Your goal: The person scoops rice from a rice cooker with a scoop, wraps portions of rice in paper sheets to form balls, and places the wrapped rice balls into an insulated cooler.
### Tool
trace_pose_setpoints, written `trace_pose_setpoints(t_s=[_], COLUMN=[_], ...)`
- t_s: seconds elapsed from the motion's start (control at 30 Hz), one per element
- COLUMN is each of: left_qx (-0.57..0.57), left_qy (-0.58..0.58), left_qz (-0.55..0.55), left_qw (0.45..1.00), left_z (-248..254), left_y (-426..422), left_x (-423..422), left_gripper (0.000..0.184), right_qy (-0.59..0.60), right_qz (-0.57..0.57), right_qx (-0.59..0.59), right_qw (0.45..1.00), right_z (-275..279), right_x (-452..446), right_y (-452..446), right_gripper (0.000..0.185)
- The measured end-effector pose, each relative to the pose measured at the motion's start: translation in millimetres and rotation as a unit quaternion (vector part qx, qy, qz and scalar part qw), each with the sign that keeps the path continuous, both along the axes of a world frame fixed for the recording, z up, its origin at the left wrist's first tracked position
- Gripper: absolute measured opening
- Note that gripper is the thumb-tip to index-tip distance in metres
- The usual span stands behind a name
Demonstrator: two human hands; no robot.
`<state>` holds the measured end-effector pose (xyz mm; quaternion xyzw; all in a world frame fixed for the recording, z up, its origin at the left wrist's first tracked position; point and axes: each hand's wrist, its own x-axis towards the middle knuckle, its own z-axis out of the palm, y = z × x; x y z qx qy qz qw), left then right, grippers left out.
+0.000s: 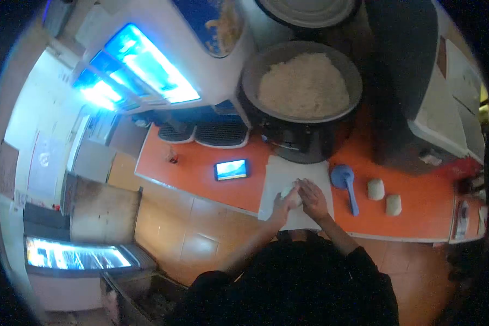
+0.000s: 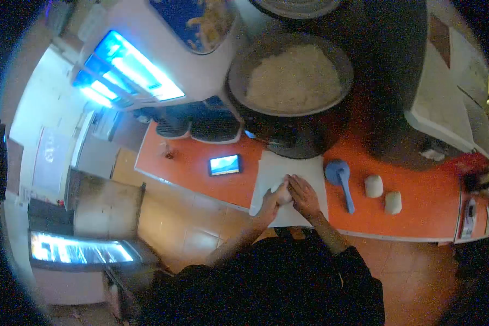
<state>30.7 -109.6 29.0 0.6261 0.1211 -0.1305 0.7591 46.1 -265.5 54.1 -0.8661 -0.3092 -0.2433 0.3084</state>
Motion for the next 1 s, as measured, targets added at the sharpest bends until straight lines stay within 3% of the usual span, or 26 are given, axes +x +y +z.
trace_pose_setpoints(t_s=[0.07,0.1,0.23,0.27,0.33,0.37,0.4,0.5,0.53,0.57,0.63,0.67,0.7,0.73,0.77,0.83,0.9,0.93,0.97,1.0], left_qx=[-0.119,-0.166,-0.226,-0.207,-0.19,-0.273,-0.355,-0.406,-0.407,-0.332,-0.254,-0.359,-0.457,-0.459,-0.467,-0.475,-0.36,-0.362,-0.194,-0.018], left_qy=[0.224,0.184,0.145,0.071,-0.008,0.067,0.142,0.112,0.112,0.023,-0.063,0.033,0.126,0.128,0.155,0.183,0.111,0.114,0.1,0.082], left_qz=[0.104,0.108,0.081,0.072,0.065,0.063,0.061,0.05,0.053,0.089,0.125,0.102,0.076,0.076,0.097,0.117,0.112,0.11,0.069,0.024], left_qw=[0.962,0.963,0.96,0.973,0.98,0.957,0.922,0.905,0.905,0.939,0.957,0.927,0.877,0.876,0.865,0.853,0.92,0.918,0.973,0.996], left_z=[21,39,52,51,48,46,46,53,67,81,72,47,47,47,47,45,46,52,57,65], left_y=[-12,-16,-17,-20,-19,-16,-14,-14,-17,-23,-24,-17,-14,-16,-20,-24,-28,-25,-18,-9], left_x=[18,17,12,9,11,14,17,14,10,3,2,8,11,8,2,-2,-2,-2,-1,0], left_gripper=[0.087,0.074,0.056,0.051,0.047,0.042,0.038,0.027,0.027,0.032,0.036,0.04,0.044,0.044,0.047,0.05,0.051,0.051,0.053,0.054], right_qy=[0.012,-0.005,-0.033,-0.034,0.05,0.048,0.119,0.266,0.337,0.338,0.283,0.285,0.331,0.374,0.375,0.385,0.413,0.439,0.439,0.499], right_qz=[0.012,-0.006,-0.03,-0.027,-0.027,-0.024,-0.03,-0.029,-0.023,-0.022,0.066,0.065,0.049,0.031,0.029,-0.096,-0.107,-0.116,-0.121,-0.086], right_qx=[-0.012,-0.032,-0.037,-0.038,0.063,0.06,0.078,0.147,0.196,0.195,0.329,0.328,0.404,0.477,0.475,0.389,0.423,0.457,0.456,0.521], right_qw=[1.0,0.999,0.998,0.998,0.996,0.997,0.989,0.952,0.921,0.921,0.898,0.898,0.851,0.795,0.795,0.831,0.799,0.765,0.765,0.687], right_z=[-2,3,7,3,-2,-4,4,29,34,35,36,34,33,32,31,35,30,28,25,23], right_x=[-2,-2,0,-2,-4,-6,-9,-13,-12,-12,-14,-17,-19,-22,-26,-31,-29,-28,-28,-26], right_y=[5,6,9,12,19,19,20,21,21,22,22,25,31,36,40,48,46,44,40,36], right_gripper=[0.051,0.047,0.049,0.049,0.056,0.056,0.058,0.057,0.055,0.055,0.047,0.047,0.045,0.043,0.043,0.047,0.05,0.053,0.053,0.055])
